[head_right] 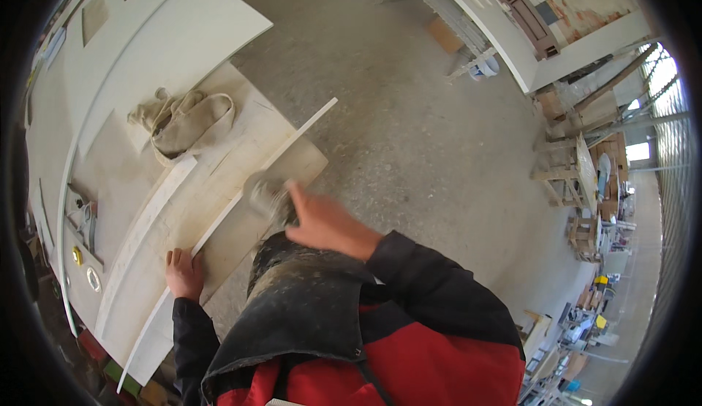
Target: The person uses an angle grinder to sand the edges and surfaces of a white wooden door and a separate wooden strip. They briefly walk to a workbench to retrieve a sanding disc, attach it to the grinder, and then resume sanding the wood.
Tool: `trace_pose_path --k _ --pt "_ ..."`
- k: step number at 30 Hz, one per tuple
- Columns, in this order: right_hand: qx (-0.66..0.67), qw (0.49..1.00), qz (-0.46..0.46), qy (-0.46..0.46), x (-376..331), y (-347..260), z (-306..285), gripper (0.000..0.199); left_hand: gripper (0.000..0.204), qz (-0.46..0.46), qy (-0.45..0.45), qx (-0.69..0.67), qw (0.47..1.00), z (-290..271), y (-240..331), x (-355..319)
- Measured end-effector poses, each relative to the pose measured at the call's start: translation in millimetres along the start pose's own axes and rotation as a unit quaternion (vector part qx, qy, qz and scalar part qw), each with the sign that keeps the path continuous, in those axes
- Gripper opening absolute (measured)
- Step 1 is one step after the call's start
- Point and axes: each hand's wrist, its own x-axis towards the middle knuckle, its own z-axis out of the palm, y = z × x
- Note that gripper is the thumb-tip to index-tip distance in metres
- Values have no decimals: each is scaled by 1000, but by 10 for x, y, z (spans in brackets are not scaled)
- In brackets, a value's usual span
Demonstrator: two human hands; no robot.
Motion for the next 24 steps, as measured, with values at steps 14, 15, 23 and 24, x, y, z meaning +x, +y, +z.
trace_pose_path --k 14,15,23,24 --pt "-19 996 75 36 -43 -41 -211 85 19 -16 -1 -7 1000 -22 13 7" --pt "-23 999 42 -14 -74 -265 -45 83 19 -10 0 -6 1000 -17 10 14" --pt "-47 989 -88 -106 -25 -775 504 79 19 -13 13 -14 1000 51 53 5" --pt "-54 992 -43 -104 -4 -768 369 80 19 -13 16 -13 1000 56 51 -6"
